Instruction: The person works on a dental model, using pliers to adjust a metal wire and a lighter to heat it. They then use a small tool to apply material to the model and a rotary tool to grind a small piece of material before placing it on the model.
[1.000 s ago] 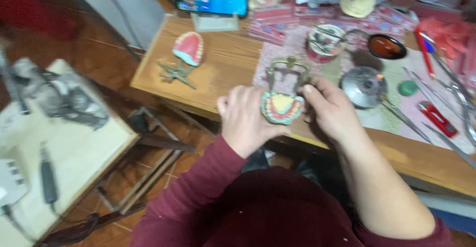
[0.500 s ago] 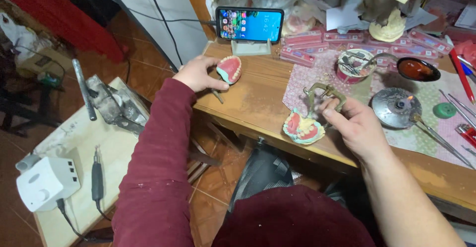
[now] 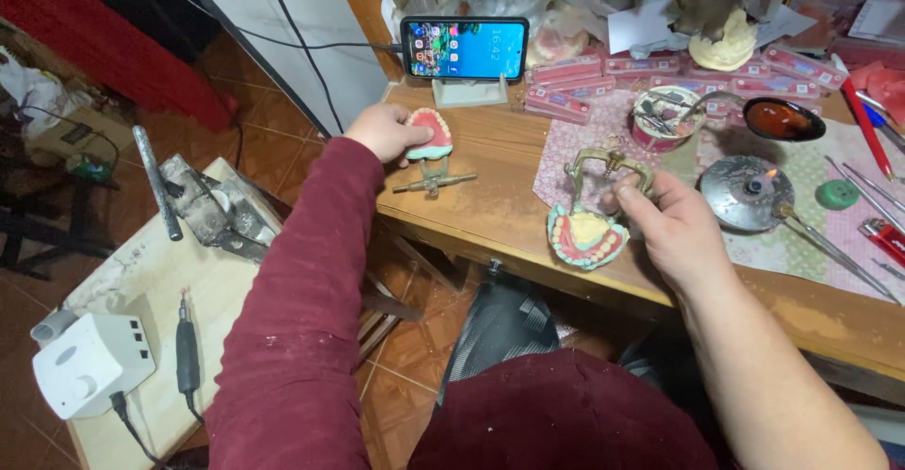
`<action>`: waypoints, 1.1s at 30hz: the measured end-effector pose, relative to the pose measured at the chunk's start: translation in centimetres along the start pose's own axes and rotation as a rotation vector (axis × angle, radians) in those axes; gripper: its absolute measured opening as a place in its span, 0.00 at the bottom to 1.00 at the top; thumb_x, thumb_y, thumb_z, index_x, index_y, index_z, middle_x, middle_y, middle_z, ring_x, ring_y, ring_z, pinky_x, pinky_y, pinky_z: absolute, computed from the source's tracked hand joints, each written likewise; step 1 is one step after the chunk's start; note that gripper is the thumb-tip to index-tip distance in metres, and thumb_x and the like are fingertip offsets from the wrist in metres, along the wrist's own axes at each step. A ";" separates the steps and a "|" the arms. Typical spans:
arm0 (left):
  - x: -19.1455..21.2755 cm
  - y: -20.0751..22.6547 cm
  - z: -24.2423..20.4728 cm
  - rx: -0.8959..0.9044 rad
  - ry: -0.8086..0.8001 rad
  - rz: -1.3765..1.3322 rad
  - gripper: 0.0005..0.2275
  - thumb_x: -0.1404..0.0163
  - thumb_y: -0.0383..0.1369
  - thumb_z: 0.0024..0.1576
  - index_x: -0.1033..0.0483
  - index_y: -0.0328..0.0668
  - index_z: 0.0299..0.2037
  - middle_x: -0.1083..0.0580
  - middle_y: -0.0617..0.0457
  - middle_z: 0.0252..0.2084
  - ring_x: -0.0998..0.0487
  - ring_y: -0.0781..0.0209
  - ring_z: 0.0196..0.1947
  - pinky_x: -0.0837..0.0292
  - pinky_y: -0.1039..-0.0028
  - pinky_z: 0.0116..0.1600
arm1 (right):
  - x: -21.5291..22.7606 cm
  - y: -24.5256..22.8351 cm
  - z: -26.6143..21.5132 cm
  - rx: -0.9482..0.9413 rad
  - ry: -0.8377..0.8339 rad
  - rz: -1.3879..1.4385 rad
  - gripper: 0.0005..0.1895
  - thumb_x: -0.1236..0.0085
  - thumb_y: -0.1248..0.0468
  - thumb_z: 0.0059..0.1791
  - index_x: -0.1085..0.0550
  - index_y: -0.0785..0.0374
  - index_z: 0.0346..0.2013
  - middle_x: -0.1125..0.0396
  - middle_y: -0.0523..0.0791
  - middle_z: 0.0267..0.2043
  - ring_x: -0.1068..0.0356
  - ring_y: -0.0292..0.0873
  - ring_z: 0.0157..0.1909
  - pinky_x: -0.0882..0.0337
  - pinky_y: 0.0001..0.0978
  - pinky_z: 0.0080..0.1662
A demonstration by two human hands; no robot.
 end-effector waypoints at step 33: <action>-7.7 14.1 -29.8 -1.446 0.717 -0.003 0.25 0.31 0.24 0.51 0.36 0.43 0.52 0.24 0.44 0.50 0.19 0.46 0.46 0.18 0.65 0.49 | 0.0 -8.3 -8.0 0.350 0.263 -0.705 0.34 0.38 0.68 0.49 0.38 0.69 0.68 0.33 0.49 0.48 0.33 0.36 0.36 0.29 0.29 0.40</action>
Point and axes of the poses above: each hand's wrist, its own z-axis towards the middle knuckle, its own x-axis out of the back of the hand, y = z × x, the point moved 10 cm from there along z, towards the middle knuckle
